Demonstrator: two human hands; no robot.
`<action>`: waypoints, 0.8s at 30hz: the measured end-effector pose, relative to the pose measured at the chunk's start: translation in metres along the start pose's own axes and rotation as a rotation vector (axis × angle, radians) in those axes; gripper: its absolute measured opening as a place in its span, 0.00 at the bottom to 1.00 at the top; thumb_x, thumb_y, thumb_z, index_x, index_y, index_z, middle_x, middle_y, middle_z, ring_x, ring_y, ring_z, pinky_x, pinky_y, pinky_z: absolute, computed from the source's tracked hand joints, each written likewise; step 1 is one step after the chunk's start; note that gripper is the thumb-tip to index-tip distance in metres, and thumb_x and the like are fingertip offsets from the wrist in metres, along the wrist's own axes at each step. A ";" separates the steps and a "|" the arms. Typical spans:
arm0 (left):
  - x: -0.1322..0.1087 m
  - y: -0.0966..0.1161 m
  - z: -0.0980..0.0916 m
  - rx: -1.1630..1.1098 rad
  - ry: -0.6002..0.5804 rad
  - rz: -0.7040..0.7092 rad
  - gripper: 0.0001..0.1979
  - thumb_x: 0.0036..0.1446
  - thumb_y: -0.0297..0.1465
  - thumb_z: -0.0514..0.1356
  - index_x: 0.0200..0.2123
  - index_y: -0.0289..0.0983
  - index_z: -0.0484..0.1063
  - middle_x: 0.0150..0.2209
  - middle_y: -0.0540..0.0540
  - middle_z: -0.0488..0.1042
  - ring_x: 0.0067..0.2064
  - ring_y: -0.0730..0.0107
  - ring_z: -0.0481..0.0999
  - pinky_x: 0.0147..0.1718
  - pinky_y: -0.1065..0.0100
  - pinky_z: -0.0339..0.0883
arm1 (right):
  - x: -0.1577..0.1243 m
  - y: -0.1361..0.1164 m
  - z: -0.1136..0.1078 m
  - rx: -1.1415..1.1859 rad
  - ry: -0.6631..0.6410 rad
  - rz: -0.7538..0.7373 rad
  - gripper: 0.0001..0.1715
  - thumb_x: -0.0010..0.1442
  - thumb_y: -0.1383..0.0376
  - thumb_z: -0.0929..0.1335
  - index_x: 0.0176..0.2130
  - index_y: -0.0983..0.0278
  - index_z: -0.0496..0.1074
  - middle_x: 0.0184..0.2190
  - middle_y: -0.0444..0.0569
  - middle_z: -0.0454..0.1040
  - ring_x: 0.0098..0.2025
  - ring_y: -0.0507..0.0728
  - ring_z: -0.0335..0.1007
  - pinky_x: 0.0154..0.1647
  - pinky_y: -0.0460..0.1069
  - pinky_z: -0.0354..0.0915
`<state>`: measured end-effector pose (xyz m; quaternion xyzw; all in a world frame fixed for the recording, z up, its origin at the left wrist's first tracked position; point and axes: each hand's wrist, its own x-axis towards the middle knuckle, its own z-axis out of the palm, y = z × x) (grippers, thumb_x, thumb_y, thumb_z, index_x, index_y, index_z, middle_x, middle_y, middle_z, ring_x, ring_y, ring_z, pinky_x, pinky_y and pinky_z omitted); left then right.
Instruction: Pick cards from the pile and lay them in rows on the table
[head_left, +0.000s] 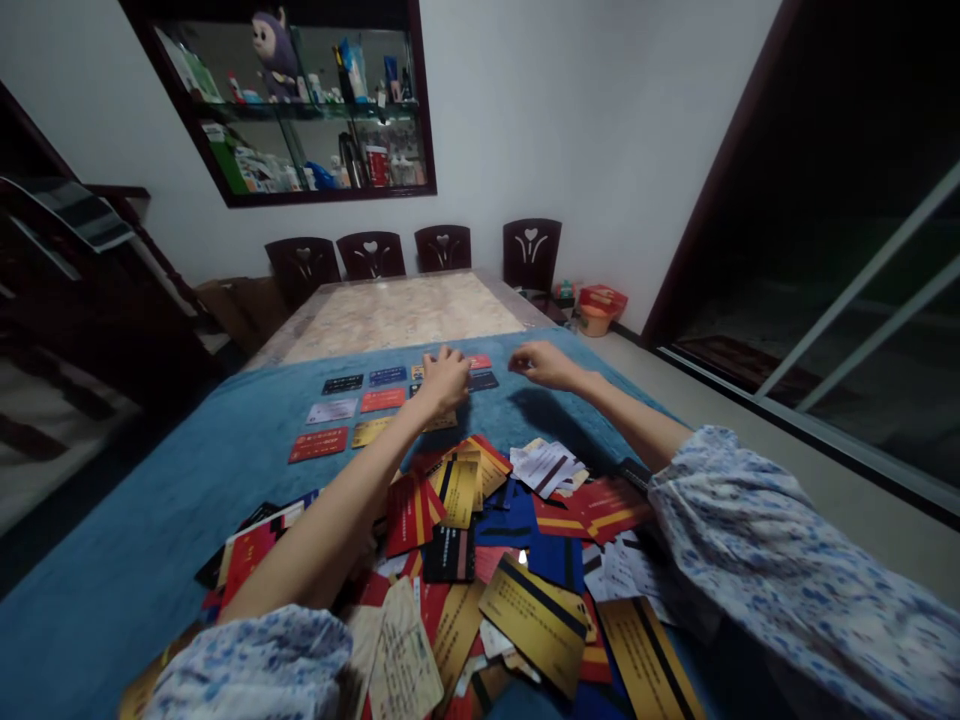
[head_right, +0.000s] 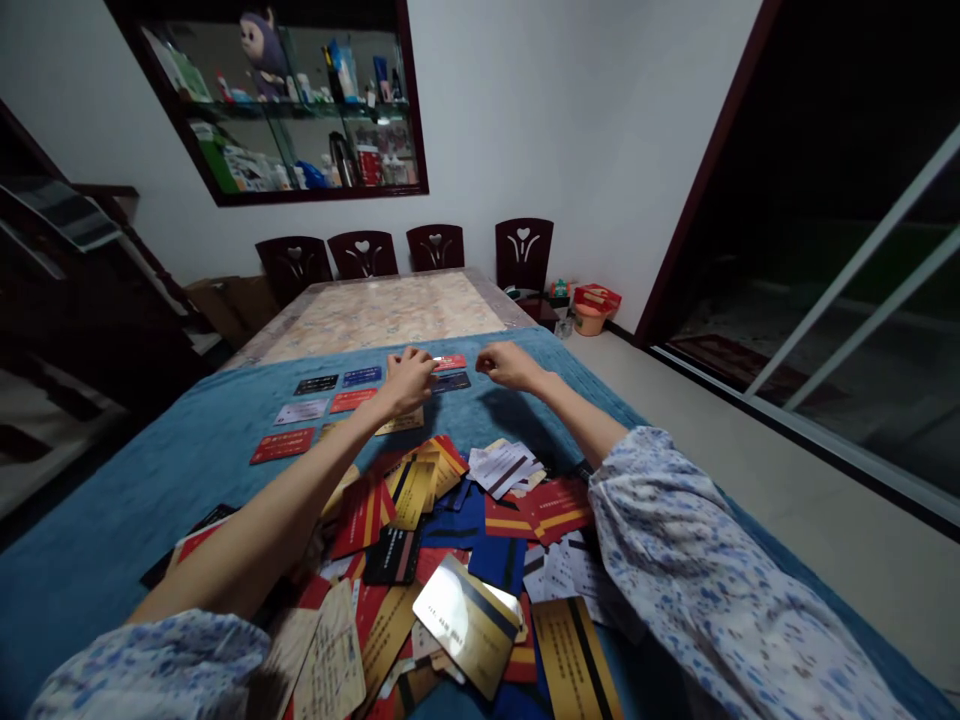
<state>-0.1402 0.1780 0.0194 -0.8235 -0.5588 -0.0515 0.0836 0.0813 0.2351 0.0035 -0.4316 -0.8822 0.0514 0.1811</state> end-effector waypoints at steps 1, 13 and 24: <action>-0.006 0.003 -0.002 -0.009 0.006 0.000 0.15 0.64 0.28 0.51 0.50 0.39 0.73 0.56 0.38 0.69 0.60 0.50 0.59 0.53 0.49 0.56 | -0.006 -0.003 -0.002 0.010 0.009 -0.003 0.16 0.58 0.73 0.64 0.39 0.67 0.81 0.38 0.52 0.80 0.38 0.55 0.72 0.41 0.46 0.63; -0.064 0.041 -0.014 -0.046 0.030 0.014 0.14 0.64 0.29 0.53 0.50 0.39 0.73 0.57 0.39 0.69 0.62 0.50 0.58 0.56 0.45 0.54 | -0.091 -0.035 -0.005 0.023 0.041 -0.105 0.13 0.62 0.68 0.65 0.38 0.65 0.80 0.36 0.54 0.77 0.40 0.57 0.70 0.41 0.49 0.61; -0.113 0.090 -0.011 -0.074 0.019 0.144 0.11 0.64 0.31 0.54 0.44 0.37 0.75 0.52 0.36 0.72 0.59 0.47 0.61 0.54 0.44 0.56 | -0.147 -0.034 0.018 0.044 0.058 -0.143 0.13 0.62 0.66 0.64 0.41 0.62 0.79 0.39 0.55 0.77 0.42 0.60 0.67 0.45 0.54 0.64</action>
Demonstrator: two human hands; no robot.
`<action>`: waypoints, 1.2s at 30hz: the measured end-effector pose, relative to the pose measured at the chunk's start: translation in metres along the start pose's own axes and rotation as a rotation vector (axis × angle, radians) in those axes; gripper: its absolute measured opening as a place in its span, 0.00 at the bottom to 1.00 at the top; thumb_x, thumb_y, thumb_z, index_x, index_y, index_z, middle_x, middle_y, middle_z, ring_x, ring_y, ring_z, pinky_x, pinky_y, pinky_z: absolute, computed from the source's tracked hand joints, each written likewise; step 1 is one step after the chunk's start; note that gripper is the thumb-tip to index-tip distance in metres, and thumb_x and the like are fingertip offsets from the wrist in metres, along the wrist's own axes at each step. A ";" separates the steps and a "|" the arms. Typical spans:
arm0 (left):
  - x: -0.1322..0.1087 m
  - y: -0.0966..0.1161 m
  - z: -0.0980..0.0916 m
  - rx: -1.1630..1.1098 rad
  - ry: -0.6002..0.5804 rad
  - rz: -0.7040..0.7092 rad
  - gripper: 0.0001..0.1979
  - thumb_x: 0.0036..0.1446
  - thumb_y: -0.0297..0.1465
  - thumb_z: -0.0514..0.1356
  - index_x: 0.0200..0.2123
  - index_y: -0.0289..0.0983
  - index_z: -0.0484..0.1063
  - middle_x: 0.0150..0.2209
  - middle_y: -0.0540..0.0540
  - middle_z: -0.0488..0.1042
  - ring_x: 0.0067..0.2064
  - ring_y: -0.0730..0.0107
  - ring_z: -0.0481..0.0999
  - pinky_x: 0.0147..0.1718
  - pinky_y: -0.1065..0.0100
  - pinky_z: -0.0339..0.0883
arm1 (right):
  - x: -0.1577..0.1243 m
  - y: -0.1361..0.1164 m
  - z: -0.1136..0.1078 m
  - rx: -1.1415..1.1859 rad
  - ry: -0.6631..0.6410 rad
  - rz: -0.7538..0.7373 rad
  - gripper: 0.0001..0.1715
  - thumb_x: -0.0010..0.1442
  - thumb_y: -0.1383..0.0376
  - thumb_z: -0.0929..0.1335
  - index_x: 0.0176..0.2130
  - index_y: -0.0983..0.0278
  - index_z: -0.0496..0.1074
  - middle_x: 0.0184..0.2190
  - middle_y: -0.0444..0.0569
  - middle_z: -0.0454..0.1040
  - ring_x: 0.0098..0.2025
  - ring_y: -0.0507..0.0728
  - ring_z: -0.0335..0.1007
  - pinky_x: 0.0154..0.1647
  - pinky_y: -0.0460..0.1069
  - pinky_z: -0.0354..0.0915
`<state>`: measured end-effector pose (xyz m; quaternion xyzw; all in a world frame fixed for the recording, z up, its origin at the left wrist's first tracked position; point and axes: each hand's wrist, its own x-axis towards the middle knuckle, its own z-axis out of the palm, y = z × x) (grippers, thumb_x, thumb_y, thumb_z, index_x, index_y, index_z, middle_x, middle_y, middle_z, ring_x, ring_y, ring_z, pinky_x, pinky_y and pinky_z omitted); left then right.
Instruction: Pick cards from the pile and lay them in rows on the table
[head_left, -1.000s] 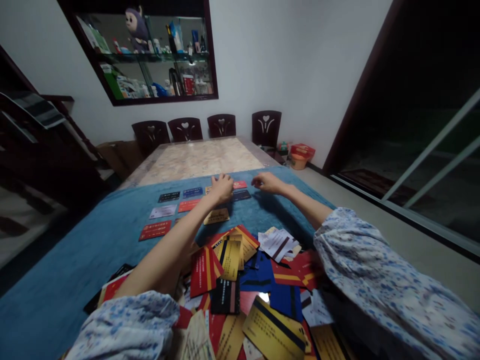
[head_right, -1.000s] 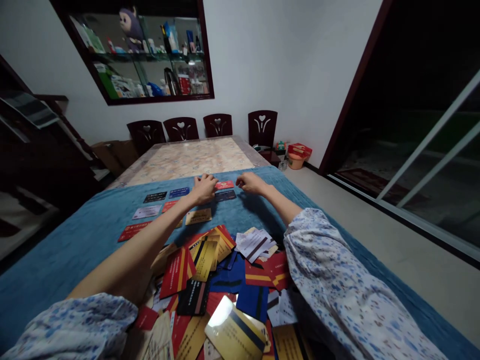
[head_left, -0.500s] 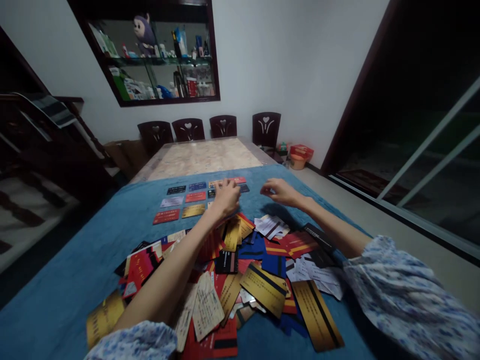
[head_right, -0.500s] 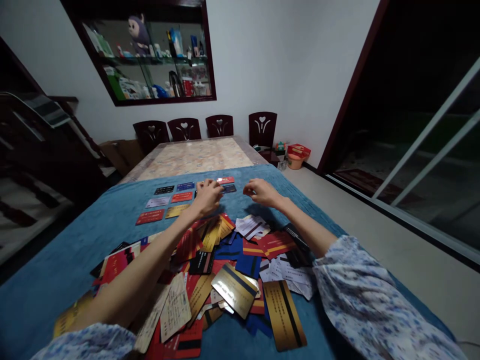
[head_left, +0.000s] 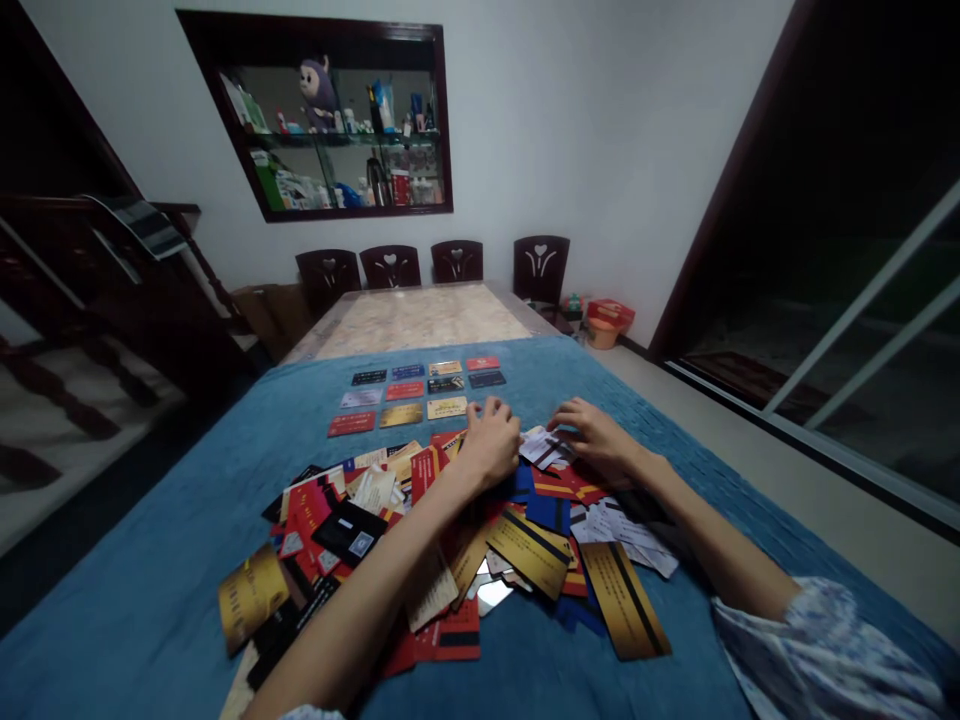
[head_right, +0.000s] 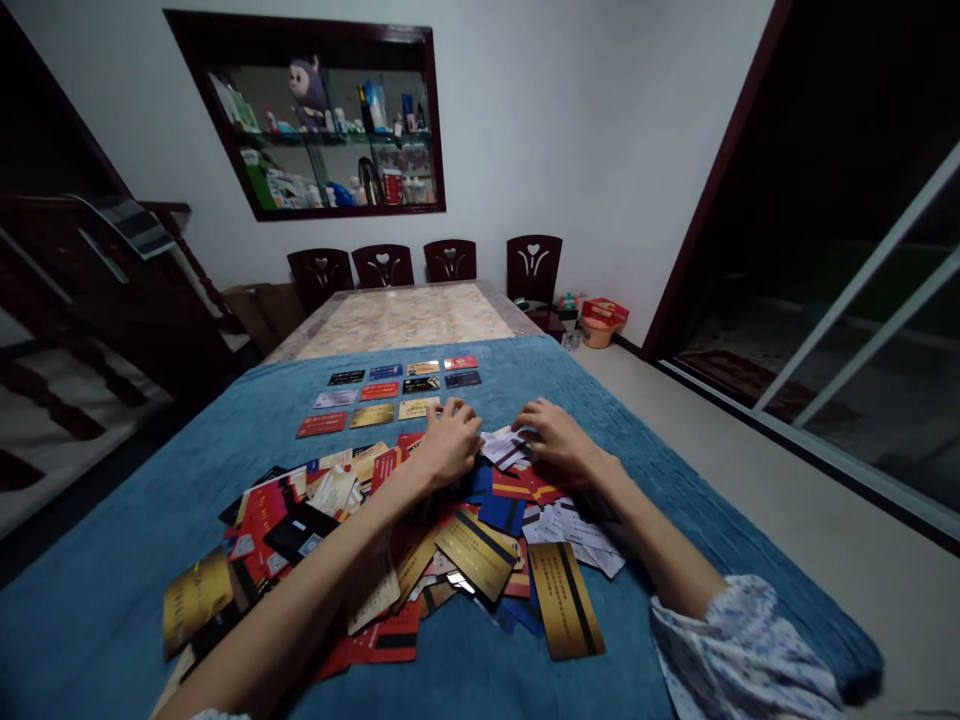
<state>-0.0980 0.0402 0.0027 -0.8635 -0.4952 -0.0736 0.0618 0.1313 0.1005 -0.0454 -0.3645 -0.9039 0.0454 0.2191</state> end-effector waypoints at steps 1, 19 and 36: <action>-0.002 0.003 0.002 0.001 0.004 0.009 0.11 0.64 0.32 0.54 0.44 0.37 0.75 0.52 0.36 0.72 0.59 0.47 0.61 0.54 0.44 0.56 | -0.002 0.000 0.001 0.006 0.006 -0.004 0.13 0.62 0.66 0.65 0.41 0.61 0.79 0.40 0.55 0.77 0.43 0.60 0.67 0.45 0.55 0.64; -0.011 0.019 0.019 -0.027 -0.002 0.079 0.20 0.64 0.44 0.54 0.45 0.36 0.77 0.49 0.33 0.75 0.57 0.44 0.64 0.54 0.41 0.57 | -0.013 -0.012 0.002 0.029 -0.112 -0.041 0.31 0.51 0.73 0.64 0.53 0.62 0.76 0.57 0.54 0.74 0.57 0.63 0.64 0.59 0.61 0.62; -0.010 0.028 0.022 0.035 0.016 0.177 0.17 0.66 0.37 0.54 0.41 0.36 0.81 0.45 0.34 0.79 0.58 0.47 0.64 0.54 0.44 0.56 | -0.021 -0.012 -0.002 0.093 -0.091 -0.046 0.19 0.59 0.61 0.69 0.49 0.61 0.78 0.48 0.55 0.76 0.50 0.64 0.65 0.56 0.61 0.62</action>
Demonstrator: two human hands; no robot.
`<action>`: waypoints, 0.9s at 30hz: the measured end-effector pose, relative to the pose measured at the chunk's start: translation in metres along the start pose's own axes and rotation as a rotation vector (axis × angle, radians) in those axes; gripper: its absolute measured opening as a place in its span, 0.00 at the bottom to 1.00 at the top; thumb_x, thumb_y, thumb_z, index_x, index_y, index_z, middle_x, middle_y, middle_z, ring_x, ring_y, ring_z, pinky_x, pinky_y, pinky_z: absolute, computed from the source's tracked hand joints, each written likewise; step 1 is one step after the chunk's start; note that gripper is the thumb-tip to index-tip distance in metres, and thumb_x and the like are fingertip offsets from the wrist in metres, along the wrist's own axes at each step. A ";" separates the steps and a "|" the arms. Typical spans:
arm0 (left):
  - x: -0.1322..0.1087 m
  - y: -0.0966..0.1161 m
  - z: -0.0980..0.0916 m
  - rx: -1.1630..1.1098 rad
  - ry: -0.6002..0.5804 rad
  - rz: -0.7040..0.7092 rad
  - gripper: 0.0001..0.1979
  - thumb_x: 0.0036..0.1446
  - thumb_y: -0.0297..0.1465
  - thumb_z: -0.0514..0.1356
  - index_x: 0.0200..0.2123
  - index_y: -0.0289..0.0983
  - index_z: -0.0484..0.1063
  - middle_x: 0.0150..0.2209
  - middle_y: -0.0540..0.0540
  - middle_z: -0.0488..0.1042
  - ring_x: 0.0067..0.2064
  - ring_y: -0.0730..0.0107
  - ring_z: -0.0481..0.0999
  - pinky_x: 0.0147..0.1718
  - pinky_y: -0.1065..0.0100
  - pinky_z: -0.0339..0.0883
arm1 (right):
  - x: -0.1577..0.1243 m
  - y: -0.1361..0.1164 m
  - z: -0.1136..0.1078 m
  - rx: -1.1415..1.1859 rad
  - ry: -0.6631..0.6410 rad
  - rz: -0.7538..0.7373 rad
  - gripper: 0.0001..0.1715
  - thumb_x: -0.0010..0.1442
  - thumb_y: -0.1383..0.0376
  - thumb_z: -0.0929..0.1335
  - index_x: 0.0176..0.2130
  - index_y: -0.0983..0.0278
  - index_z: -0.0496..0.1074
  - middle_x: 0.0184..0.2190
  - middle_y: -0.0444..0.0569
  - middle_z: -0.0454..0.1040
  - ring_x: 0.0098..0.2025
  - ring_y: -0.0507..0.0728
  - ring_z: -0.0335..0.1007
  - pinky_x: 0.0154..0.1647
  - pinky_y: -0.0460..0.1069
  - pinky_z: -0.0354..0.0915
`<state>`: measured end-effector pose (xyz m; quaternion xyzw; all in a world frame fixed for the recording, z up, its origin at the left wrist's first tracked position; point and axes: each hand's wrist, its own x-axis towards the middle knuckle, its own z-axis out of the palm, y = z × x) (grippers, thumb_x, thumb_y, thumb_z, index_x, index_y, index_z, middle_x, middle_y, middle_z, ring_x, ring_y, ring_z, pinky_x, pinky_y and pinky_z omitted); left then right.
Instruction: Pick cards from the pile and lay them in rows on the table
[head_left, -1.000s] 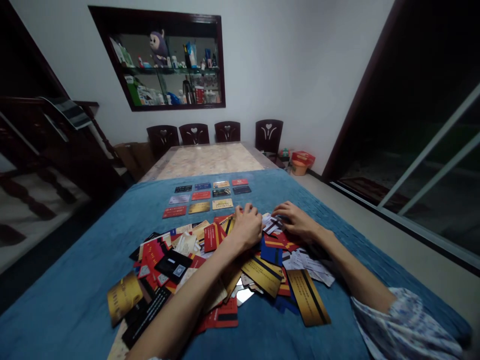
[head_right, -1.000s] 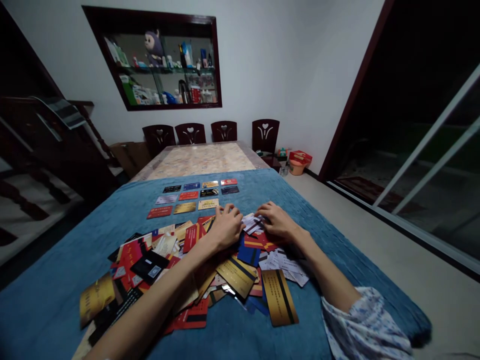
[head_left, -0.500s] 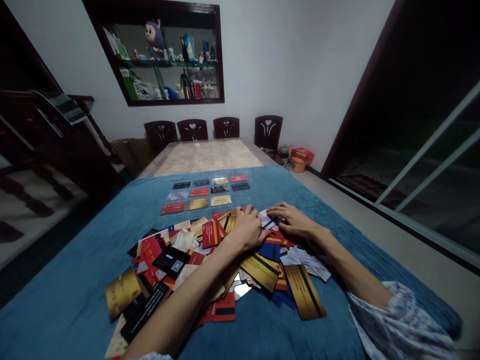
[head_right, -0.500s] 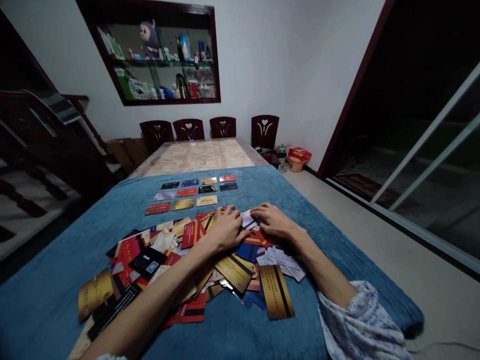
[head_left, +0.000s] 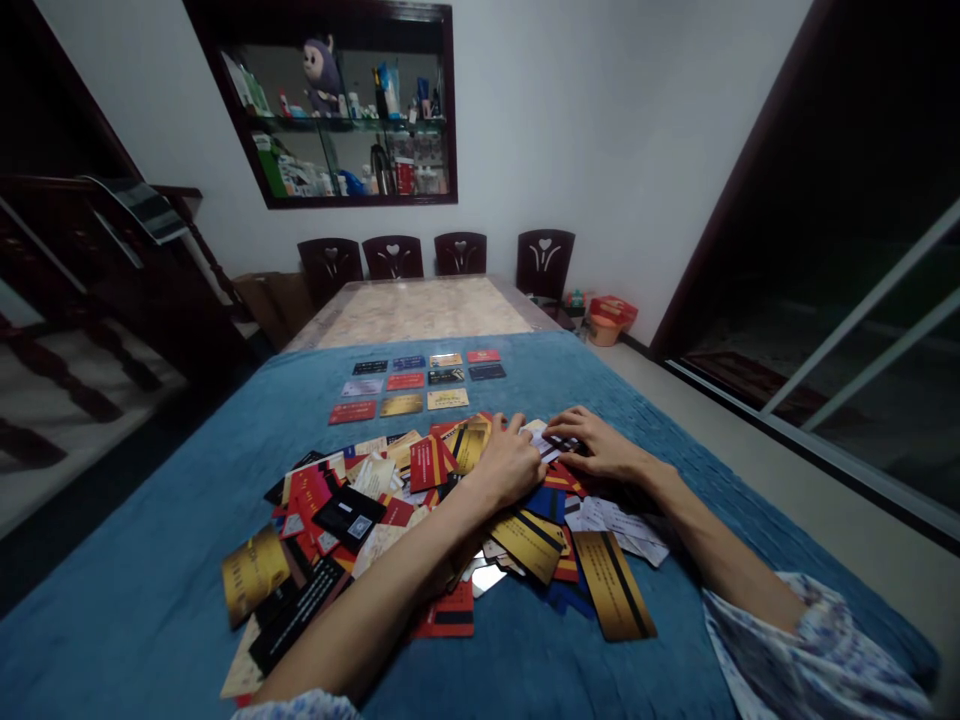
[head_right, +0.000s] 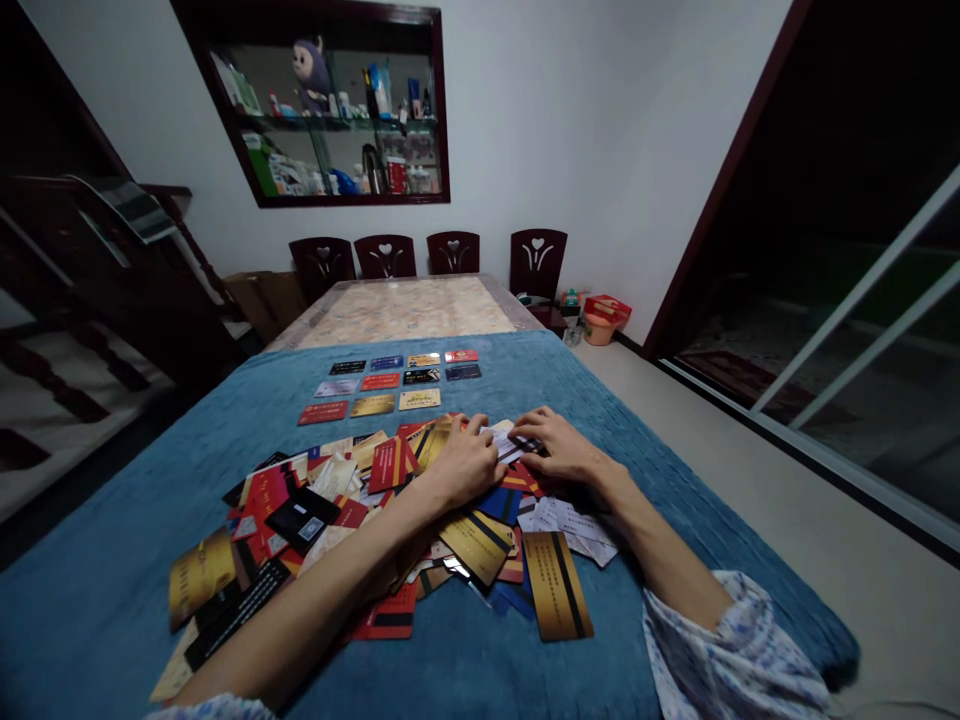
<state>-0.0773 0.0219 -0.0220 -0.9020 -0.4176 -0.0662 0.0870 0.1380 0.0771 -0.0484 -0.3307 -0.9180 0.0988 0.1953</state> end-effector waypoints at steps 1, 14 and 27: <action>0.000 0.000 0.001 0.013 0.007 0.015 0.17 0.66 0.37 0.53 0.41 0.36 0.81 0.44 0.34 0.79 0.57 0.48 0.65 0.54 0.45 0.57 | -0.001 0.000 0.000 0.010 0.003 -0.006 0.19 0.58 0.62 0.69 0.49 0.61 0.78 0.49 0.55 0.76 0.51 0.64 0.65 0.56 0.61 0.62; 0.002 -0.008 -0.011 -0.027 0.045 -0.002 0.14 0.68 0.28 0.50 0.41 0.33 0.76 0.41 0.38 0.80 0.48 0.57 0.71 0.46 0.55 0.58 | -0.002 0.007 -0.003 0.151 0.164 0.011 0.13 0.57 0.71 0.66 0.39 0.61 0.80 0.36 0.51 0.78 0.43 0.59 0.70 0.46 0.54 0.67; 0.002 -0.015 -0.005 -0.044 0.077 -0.079 0.15 0.63 0.20 0.51 0.49 0.35 0.72 0.44 0.38 0.78 0.50 0.55 0.69 0.48 0.55 0.59 | 0.000 -0.006 -0.002 0.161 0.266 0.099 0.14 0.58 0.69 0.65 0.45 0.61 0.70 0.38 0.49 0.77 0.39 0.56 0.73 0.41 0.50 0.67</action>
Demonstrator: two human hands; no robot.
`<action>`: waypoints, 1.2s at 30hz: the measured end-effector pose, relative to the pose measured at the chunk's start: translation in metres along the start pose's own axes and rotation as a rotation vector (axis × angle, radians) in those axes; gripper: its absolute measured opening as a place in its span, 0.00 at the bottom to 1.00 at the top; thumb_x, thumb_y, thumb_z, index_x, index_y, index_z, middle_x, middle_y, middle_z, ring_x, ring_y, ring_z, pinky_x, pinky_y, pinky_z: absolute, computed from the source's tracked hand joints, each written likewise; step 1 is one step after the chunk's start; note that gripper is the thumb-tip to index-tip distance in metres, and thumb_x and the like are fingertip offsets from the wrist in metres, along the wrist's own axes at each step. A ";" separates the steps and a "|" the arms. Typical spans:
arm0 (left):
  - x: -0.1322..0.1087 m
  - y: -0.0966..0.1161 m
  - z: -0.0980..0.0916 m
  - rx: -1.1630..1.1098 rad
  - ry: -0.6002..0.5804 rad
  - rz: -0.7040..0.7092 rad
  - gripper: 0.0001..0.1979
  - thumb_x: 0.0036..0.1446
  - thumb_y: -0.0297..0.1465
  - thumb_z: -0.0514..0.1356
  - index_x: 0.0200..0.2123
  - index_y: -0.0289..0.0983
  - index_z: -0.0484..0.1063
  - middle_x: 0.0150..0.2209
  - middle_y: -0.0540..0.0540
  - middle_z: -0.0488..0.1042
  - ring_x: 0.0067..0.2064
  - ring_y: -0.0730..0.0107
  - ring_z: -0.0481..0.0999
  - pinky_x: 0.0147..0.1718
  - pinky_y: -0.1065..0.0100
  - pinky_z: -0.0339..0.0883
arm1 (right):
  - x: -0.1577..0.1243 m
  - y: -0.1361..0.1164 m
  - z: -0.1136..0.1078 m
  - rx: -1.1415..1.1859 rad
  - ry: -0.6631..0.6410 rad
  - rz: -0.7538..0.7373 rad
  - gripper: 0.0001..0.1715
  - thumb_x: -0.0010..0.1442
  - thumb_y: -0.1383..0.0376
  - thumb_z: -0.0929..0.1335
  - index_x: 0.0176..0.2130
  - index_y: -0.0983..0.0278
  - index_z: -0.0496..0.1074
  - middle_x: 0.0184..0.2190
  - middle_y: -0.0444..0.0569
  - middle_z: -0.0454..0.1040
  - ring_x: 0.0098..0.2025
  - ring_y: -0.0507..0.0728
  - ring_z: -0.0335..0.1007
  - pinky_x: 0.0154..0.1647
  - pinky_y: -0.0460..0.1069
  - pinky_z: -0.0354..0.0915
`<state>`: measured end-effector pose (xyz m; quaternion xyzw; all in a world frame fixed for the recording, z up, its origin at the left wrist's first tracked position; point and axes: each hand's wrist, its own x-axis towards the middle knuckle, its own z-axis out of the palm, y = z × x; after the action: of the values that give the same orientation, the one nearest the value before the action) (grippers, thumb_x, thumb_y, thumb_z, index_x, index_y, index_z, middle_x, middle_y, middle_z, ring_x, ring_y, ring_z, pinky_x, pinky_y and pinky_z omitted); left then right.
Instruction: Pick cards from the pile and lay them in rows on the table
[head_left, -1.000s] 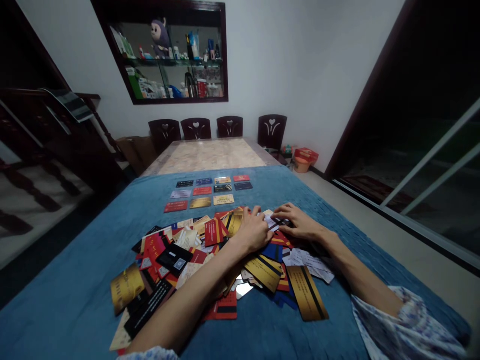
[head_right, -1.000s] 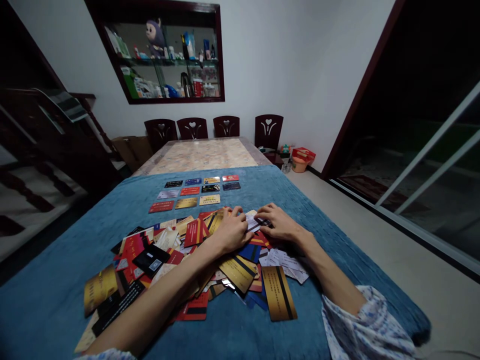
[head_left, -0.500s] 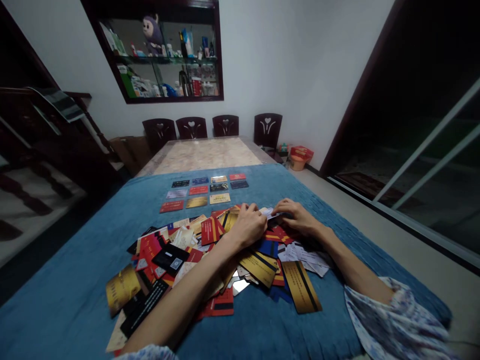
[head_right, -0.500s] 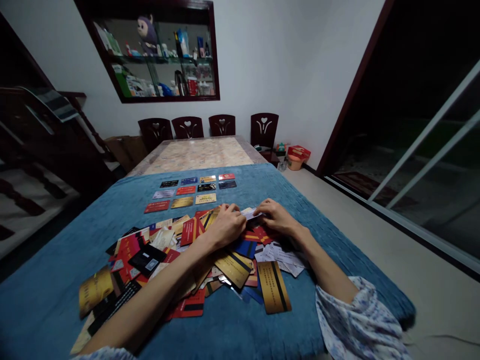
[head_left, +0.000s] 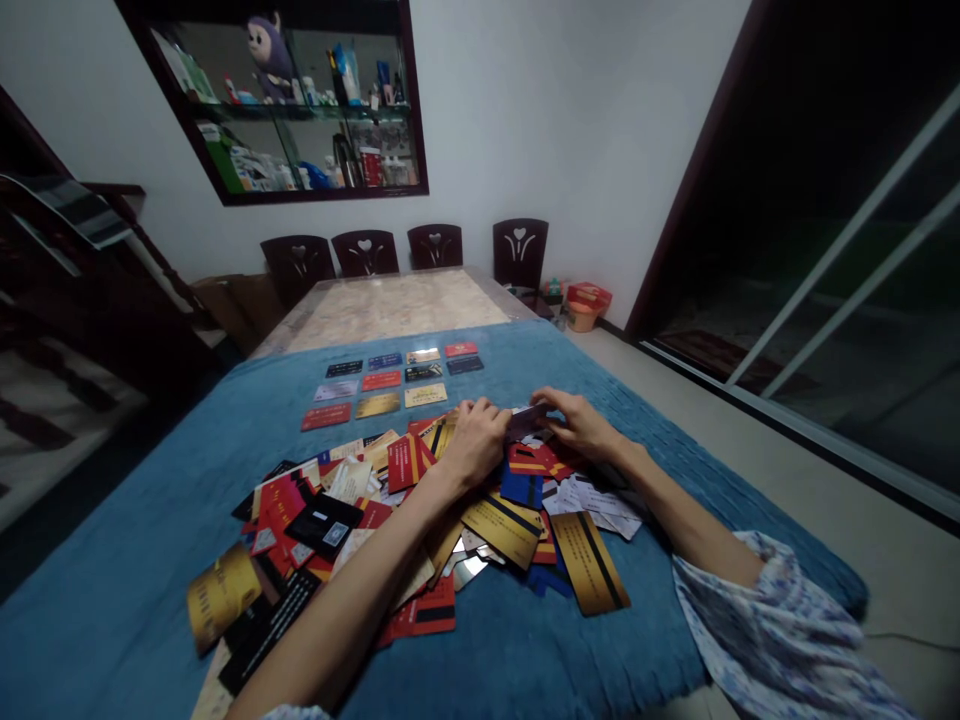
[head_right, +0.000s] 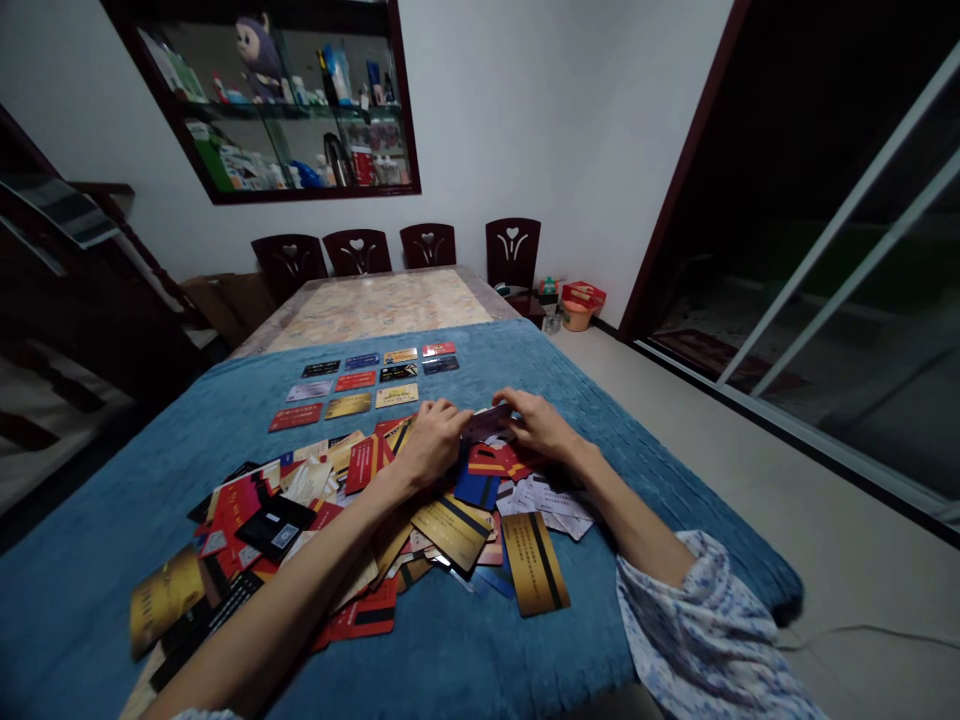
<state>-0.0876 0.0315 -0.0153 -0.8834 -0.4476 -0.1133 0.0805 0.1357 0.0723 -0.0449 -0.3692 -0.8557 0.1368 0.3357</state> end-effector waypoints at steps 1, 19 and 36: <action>0.000 0.000 0.001 -0.002 0.004 -0.005 0.17 0.63 0.20 0.51 0.51 0.35 0.71 0.44 0.39 0.78 0.50 0.55 0.69 0.48 0.55 0.59 | 0.000 0.000 0.000 -0.014 -0.006 0.007 0.16 0.57 0.70 0.64 0.46 0.61 0.69 0.37 0.49 0.77 0.38 0.56 0.73 0.40 0.49 0.67; -0.002 0.003 0.009 -0.046 0.001 -0.128 0.20 0.61 0.22 0.49 0.55 0.37 0.66 0.47 0.38 0.74 0.50 0.55 0.69 0.50 0.55 0.59 | -0.001 -0.006 -0.001 -0.227 -0.076 0.070 0.21 0.60 0.67 0.65 0.53 0.60 0.68 0.36 0.49 0.78 0.35 0.57 0.74 0.36 0.47 0.64; -0.002 0.002 0.011 -0.119 0.051 -0.158 0.20 0.61 0.24 0.51 0.56 0.37 0.65 0.47 0.38 0.71 0.50 0.56 0.69 0.52 0.55 0.59 | -0.004 0.010 0.004 -0.104 -0.054 -0.045 0.30 0.56 0.67 0.68 0.58 0.61 0.65 0.49 0.56 0.74 0.49 0.61 0.71 0.49 0.56 0.70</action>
<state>-0.0859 0.0315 -0.0270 -0.8454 -0.5061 -0.1681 0.0304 0.1399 0.0761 -0.0547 -0.3630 -0.8785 0.0946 0.2957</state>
